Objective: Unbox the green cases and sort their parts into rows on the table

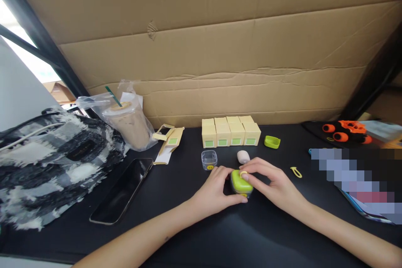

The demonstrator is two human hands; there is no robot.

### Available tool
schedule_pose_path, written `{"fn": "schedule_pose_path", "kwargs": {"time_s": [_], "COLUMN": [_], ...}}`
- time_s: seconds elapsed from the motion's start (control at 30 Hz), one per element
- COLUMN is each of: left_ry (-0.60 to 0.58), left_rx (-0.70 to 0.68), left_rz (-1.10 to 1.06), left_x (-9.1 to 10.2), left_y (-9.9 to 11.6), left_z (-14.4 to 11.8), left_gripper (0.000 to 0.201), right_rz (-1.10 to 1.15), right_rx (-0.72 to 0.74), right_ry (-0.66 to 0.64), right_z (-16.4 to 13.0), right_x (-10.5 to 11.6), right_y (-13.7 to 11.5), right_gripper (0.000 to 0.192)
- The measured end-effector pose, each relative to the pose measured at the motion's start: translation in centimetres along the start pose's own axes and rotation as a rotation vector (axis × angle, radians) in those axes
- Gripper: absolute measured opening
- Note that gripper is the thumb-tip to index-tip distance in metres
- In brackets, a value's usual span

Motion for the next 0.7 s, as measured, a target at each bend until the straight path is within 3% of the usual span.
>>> {"fn": "schedule_pose_path", "kwargs": {"time_s": [0.13, 0.3, 0.4, 0.47, 0.6, 0.7], "left_ry": [-0.016, 0.061, 0.206, 0.224, 0.078, 0.074], "left_rx": [0.005, -0.009, -0.194, -0.241, -0.094, -0.057], "left_rz": [-0.014, -0.09, -0.037, -0.119, -0.459, -0.425], "left_x": [-0.3, 1.0, 3.1, 3.6, 2.4, 2.0], "left_y": [-0.3, 0.5, 3.1, 4.1, 3.8, 3.3], "left_z": [0.1, -0.6, -1.9, -2.5, -2.7, -2.4], "left_gripper": [0.045, 0.093, 0.073, 0.057, 0.062, 0.066], "right_rz": [0.09, 0.234, 0.292, 0.334, 0.395, 0.406], "right_rx": [-0.072, -0.178, -0.188, -0.165, -0.106, -0.1], "right_ry": [0.26, 0.435, 0.406, 0.351, 0.309, 0.262], "right_z": [0.3, 0.0, -0.1, -0.1, -0.8, -1.2], "right_x": [2.6, 4.3, 3.9, 3.1, 1.7, 0.7], "right_y": [-0.3, -0.1, -0.3, -0.8, -1.5, -1.6], "right_gripper": [0.013, 0.018, 0.018, 0.016, 0.012, 0.011]}}
Point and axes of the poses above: each hand's wrist, its own z-axis towards the middle knuckle, its own x-axis out of the back of the hand, y = z × x, the point moved 7 cm from there along z, towards the middle knuckle, and after that the axes turned 9 degrees about z, right-handed, at the moved point
